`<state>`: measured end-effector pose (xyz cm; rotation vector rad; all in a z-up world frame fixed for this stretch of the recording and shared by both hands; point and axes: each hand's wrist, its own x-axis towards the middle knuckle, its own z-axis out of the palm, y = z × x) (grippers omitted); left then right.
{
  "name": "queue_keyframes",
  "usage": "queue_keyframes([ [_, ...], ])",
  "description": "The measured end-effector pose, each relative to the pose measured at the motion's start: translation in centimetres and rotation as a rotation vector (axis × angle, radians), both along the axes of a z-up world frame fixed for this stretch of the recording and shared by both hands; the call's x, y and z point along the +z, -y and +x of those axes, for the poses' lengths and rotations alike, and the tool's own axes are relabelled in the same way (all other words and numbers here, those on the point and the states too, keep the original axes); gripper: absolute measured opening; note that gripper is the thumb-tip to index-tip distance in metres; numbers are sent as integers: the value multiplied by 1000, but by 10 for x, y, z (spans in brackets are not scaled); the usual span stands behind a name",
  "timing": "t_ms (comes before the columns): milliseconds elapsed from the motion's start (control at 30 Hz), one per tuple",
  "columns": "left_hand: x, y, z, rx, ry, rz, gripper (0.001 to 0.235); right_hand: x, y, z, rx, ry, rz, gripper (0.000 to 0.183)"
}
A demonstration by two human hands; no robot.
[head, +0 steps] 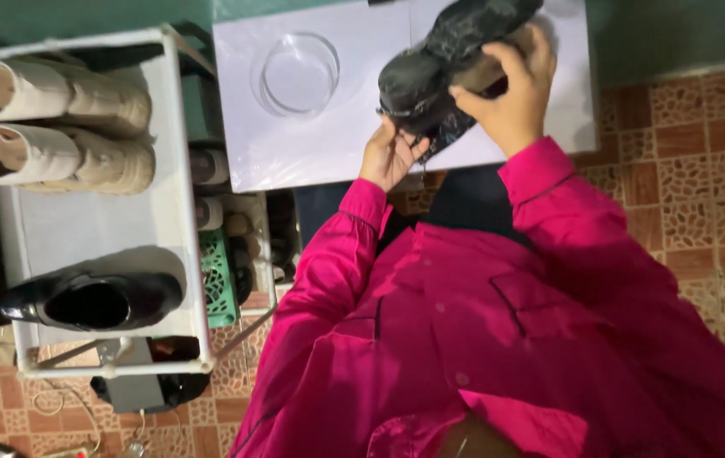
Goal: The person scrubs a black shoe with a brush, focusing on the sole and sides. They hold the shoe with one hand and use the brush with the other to clean the surface.
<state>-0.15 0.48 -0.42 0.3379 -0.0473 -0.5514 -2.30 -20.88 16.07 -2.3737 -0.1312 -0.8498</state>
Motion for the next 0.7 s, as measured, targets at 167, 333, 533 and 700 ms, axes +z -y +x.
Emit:
queue_keyframes([
  [167, 5, 1, 0, -8, -1, 18, 36, 11, -34, -23, 161, -119, 70, 53],
  [333, 2, 0, 0, 10, -5, 57, 40, 13, -27, -11, 47, 34, 51, 58],
  [533, -4, 0, 3, -5, 16, 30, 43, 29, -36, -14, 189, -193, 59, 60],
  [700, 2, 2, -1, 6, 51, 29, 47, 46, -54, -21, 200, -183, -2, 73],
])
